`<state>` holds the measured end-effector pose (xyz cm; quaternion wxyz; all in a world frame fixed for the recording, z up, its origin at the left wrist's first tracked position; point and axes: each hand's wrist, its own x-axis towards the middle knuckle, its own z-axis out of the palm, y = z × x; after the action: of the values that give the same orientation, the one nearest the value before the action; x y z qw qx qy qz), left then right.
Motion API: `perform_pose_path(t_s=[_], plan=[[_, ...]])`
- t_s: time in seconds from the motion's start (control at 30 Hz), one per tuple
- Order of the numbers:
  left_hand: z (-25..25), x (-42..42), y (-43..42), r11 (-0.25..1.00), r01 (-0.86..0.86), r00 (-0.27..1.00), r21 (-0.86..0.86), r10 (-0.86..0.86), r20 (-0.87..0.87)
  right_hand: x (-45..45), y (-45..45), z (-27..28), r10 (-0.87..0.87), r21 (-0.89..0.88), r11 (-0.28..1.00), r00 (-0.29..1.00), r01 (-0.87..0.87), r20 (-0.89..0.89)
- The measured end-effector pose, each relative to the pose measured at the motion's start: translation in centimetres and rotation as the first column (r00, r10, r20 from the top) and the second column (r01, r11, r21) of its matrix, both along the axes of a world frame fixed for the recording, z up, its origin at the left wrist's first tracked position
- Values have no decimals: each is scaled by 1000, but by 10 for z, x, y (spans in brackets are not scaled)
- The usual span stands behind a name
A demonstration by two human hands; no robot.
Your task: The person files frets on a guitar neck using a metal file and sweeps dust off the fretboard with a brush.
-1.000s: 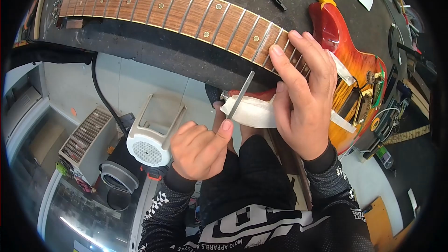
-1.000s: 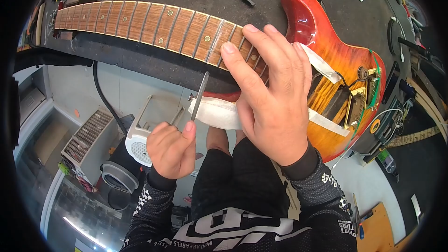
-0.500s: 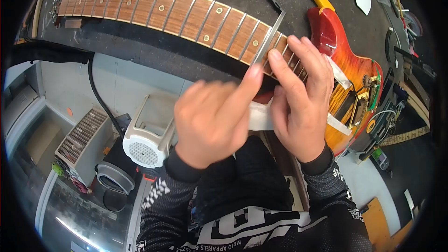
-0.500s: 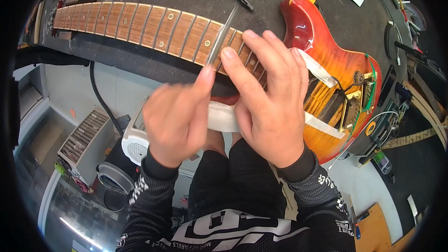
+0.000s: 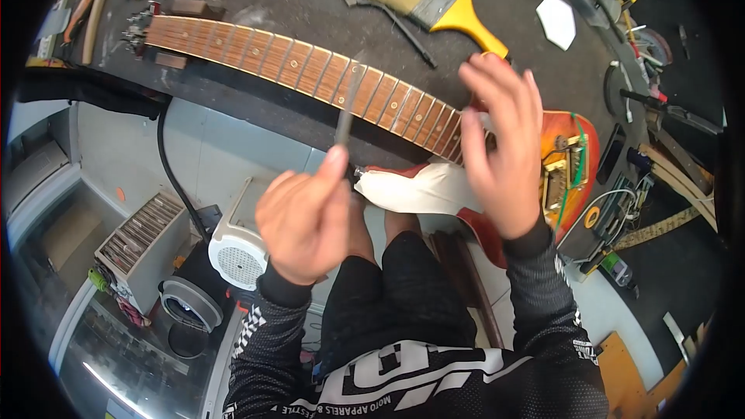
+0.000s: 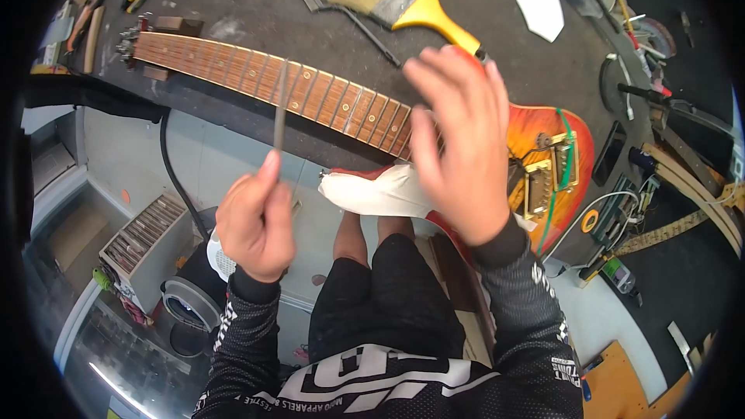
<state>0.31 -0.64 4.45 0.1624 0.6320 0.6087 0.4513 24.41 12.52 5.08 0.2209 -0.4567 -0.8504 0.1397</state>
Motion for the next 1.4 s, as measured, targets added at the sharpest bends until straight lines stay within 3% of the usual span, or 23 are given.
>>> perform_pose_path(t_s=[0.07,0.17,0.2,0.3,0.4,0.5,0.57,0.67,0.77,0.9,1.0,1.03,1.13,1.2,1.27,1.4], plan=[[15,-9,-30,994,-71,997,-82,72,12,-1,42,-8,-91,52,995,996,91,5],[43,-13,-73,970,-147,989,-194,148,-10,-1,88,-22,-192,-64,973,935,221,299],[55,-12,-86,960,-173,985,-222,174,-16,-3,100,-21,-186,-154,953,906,260,381],[89,-9,-117,924,-234,970,-303,242,-10,3,136,-33,-111,-356,899,919,256,379],[114,-2,-144,880,-293,944,-373,327,31,7,152,-23,-142,-314,918,940,242,310],[131,11,-160,839,-340,904,-425,417,100,-2,152,-3,20,-409,892,885,194,464],[133,21,-169,824,-350,875,-445,457,158,-4,151,-20,87,-406,896,826,179,556],[136,36,-176,816,-346,851,-464,481,211,0,166,-41,111,-400,907,845,129,523],[151,46,-177,815,-334,871,-474,458,175,6,172,-18,-8,-445,878,935,176,354],[158,50,-172,823,-332,865,-461,460,198,24,153,52,-1,-290,955,979,60,202],[161,48,-169,833,-351,862,-427,466,200,38,102,125,93,-244,969,972,-38,217],[163,47,-170,832,-355,863,-426,467,192,37,82,137,154,-222,971,943,-89,295],[169,45,-170,836,-362,870,-412,461,171,24,8,129,376,-238,924,826,-299,421],[173,44,-168,846,-375,871,-379,461,168,13,-49,129,543,-293,830,809,-475,226],[178,43,-166,856,-399,866,-330,470,171,6,-74,132,666,-453,714,719,-534,201],[182,39,-172,854,-418,865,-310,478,151,6,-39,134,436,-248,890,875,-383,211]])
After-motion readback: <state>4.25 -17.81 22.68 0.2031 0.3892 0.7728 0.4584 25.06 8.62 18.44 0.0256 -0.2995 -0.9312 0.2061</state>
